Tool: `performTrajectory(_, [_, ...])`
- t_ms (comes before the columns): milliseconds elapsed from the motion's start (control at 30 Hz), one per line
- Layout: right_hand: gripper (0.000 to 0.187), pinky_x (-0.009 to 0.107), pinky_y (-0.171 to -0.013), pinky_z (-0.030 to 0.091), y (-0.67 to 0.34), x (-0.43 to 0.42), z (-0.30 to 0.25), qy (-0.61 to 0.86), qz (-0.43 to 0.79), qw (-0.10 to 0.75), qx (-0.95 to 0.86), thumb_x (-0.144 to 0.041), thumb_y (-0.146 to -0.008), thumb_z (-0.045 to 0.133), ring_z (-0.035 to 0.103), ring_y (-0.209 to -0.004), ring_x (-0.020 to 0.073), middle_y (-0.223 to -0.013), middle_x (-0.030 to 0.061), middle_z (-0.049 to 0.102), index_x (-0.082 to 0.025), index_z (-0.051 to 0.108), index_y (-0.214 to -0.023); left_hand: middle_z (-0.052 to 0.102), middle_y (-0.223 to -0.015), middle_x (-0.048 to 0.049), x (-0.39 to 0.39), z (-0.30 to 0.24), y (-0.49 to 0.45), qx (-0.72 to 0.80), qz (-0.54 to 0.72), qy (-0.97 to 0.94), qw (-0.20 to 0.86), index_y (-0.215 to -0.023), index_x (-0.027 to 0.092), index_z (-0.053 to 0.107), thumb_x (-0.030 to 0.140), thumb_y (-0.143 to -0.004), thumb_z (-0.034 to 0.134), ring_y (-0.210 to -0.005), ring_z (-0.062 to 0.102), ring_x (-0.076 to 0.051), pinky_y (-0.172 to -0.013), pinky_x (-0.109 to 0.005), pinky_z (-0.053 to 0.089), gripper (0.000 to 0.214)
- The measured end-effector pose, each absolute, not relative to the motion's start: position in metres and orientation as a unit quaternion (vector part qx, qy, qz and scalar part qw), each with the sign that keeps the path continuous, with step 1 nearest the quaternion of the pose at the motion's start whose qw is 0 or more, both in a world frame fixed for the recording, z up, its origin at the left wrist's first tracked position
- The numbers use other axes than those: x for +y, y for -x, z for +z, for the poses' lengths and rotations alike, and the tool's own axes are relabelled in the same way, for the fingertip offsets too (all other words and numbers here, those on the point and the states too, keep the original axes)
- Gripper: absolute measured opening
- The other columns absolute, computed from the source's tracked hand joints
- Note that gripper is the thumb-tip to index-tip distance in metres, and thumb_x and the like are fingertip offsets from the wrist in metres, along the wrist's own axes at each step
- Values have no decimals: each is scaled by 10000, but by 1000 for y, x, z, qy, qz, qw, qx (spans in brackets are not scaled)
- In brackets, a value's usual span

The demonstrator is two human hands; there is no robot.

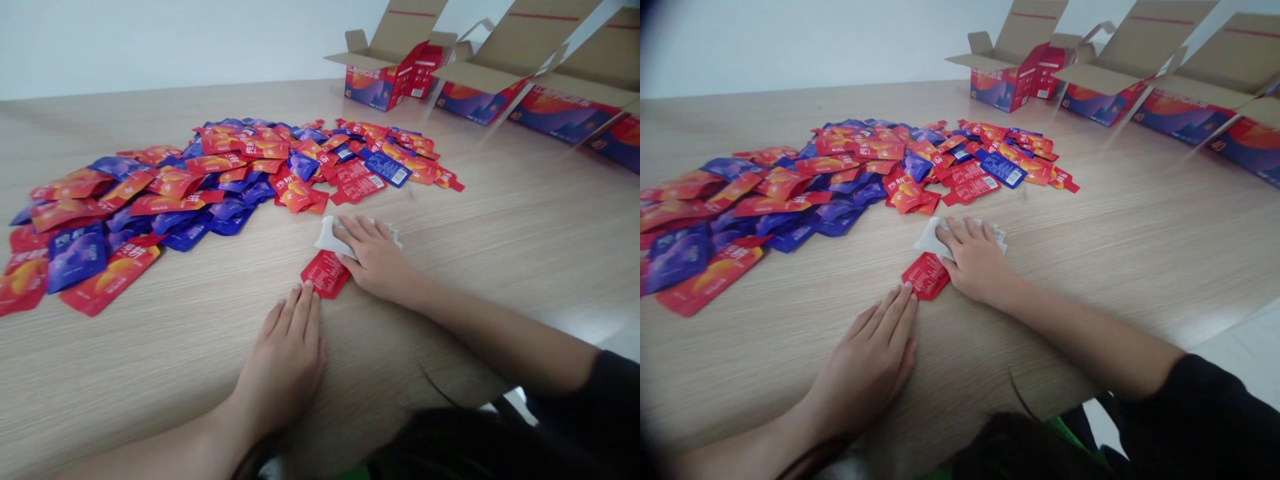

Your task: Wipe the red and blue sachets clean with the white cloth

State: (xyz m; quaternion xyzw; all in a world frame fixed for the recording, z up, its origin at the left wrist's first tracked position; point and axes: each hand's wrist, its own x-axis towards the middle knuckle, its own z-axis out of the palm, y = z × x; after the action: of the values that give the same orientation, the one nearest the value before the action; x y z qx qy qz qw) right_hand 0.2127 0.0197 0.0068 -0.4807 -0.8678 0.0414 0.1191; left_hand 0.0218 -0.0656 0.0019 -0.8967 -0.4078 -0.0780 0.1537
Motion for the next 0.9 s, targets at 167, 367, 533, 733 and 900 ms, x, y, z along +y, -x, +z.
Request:
performTrajectory(167, [531,531,-1188,124,-213,16,8,367,56,102,-923,-327,-942,458,261,-1447,293,-1580,97,324,-174,451,-1450,674,-1173,-265,-66,2,-21,-407,-73,899,145,-1156,-39,658,186,-903,372,-1108,654,-355,-907,-458,566,443])
performTrajectory(367, [539,632,-1132,174,-212,12,8,485,33,113,-867,-362,-956,428,269,-1428,388,-1569,151,328,-159,451,-1454,640,-1233,-268,-69,7,-20,-461,-61,874,139,-1266,14,611,250,-895,410,-1200,590,-394,-892,-492,562,484])
performTrajectory(533, [533,504,-1185,166,-211,11,6,406,49,107,-906,-322,-958,415,273,-1445,271,-1573,119,332,-138,434,-1457,656,-1209,-271,-68,7,-20,-452,-63,876,160,-1167,-26,661,246,-892,403,-1130,638,-379,-907,-479,559,465])
performTrajectory(733, [543,588,-1152,176,-212,13,6,447,24,99,-889,-331,-949,437,267,-1431,362,-1576,125,323,-157,435,-1463,647,-1203,-299,-68,3,-18,-441,-79,874,188,-1146,-59,654,275,-879,414,-1086,665,-367,-883,-465,567,491])
performTrajectory(900, [504,524,-1163,198,-215,16,8,414,42,93,-905,-306,-965,413,310,-1426,287,-1569,115,344,-192,448,-1455,630,-1195,-338,-68,2,-18,-453,-74,868,188,-1150,-94,638,305,-881,411,-1080,662,-394,-863,-478,572,532])
